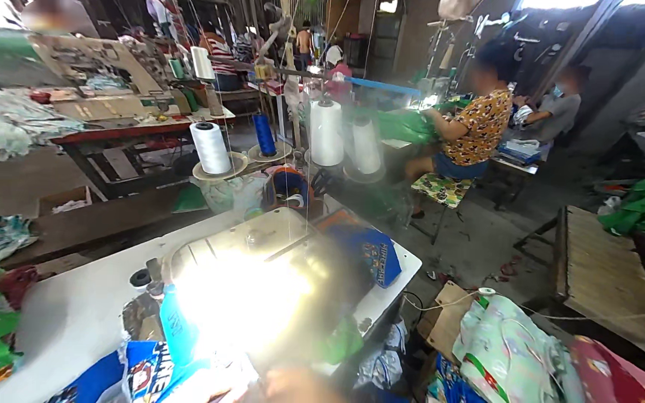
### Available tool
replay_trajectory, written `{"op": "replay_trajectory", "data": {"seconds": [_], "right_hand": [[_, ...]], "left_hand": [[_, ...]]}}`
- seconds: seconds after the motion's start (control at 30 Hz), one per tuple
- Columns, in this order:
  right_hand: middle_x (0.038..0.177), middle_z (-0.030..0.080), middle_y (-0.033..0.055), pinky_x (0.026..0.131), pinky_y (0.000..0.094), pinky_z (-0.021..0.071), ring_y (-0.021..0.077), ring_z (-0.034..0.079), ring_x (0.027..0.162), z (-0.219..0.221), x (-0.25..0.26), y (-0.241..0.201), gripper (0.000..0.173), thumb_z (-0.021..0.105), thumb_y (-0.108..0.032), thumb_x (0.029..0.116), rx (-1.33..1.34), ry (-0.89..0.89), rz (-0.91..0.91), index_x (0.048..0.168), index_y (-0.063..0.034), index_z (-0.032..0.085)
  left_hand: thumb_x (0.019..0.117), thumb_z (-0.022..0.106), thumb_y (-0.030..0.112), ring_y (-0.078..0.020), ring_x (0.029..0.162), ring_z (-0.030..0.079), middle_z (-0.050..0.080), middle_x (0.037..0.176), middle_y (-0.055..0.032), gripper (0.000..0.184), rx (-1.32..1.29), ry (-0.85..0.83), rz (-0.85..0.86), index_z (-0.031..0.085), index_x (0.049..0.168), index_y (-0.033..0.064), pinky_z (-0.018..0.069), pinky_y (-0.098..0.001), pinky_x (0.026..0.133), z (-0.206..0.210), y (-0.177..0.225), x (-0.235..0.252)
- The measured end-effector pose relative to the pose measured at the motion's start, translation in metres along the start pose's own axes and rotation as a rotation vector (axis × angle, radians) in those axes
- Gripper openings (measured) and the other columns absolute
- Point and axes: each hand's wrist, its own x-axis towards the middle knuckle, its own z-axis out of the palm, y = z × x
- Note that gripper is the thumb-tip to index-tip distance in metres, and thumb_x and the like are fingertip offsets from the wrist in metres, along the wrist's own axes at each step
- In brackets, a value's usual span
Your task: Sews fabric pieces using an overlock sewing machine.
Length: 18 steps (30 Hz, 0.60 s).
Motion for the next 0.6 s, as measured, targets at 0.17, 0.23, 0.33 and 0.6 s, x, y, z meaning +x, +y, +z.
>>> {"op": "replay_trajectory", "data": {"seconds": [0.17,0.23,0.33,0.6], "right_hand": [[0.091,0.067,0.0096,0.080,0.0216,0.0521,0.0075,0.063,0.087,-0.002,0.001,0.000,0.012,0.069,-0.002,0.0913,0.003,-0.010,0.009,0.085,0.0082,0.070],[0.091,0.067,0.0089,0.081,0.0209,0.0528,0.0066,0.063,0.088,-0.001,0.001,0.000,0.012,0.069,-0.002,0.0915,0.021,-0.006,0.026,0.085,0.0076,0.070],[0.090,0.067,0.0082,0.080,0.0203,0.0521,0.0060,0.063,0.087,-0.001,0.001,-0.001,0.012,0.069,-0.002,0.0912,0.043,0.005,0.029,0.084,0.0074,0.070],[0.090,0.066,0.0085,0.079,0.0216,0.0535,0.0073,0.064,0.086,-0.002,0.002,0.002,0.014,0.070,-0.005,0.0920,0.056,-0.006,0.044,0.084,0.0070,0.070]], "left_hand": [[0.0953,0.070,0.020,-0.0237,0.090,0.071,0.075,0.096,-0.0206,0.025,0.003,0.017,-0.031,0.077,0.094,-0.0045,0.0543,-0.0370,0.083,0.001,0.003,0.001],[0.0918,0.070,0.012,-0.0253,0.088,0.071,0.074,0.094,-0.0226,0.021,0.015,0.027,-0.075,0.076,0.092,-0.0079,0.0535,-0.0374,0.084,0.000,0.019,0.005],[0.0908,0.070,0.014,-0.0227,0.086,0.070,0.074,0.093,-0.0214,0.022,0.037,0.049,-0.067,0.076,0.090,-0.0077,0.0530,-0.0350,0.081,0.002,0.018,0.005],[0.0874,0.069,0.006,-0.0186,0.085,0.068,0.073,0.089,-0.0191,0.016,0.044,0.095,-0.109,0.075,0.088,-0.0084,0.0521,-0.0299,0.082,0.005,0.039,0.011]]}}
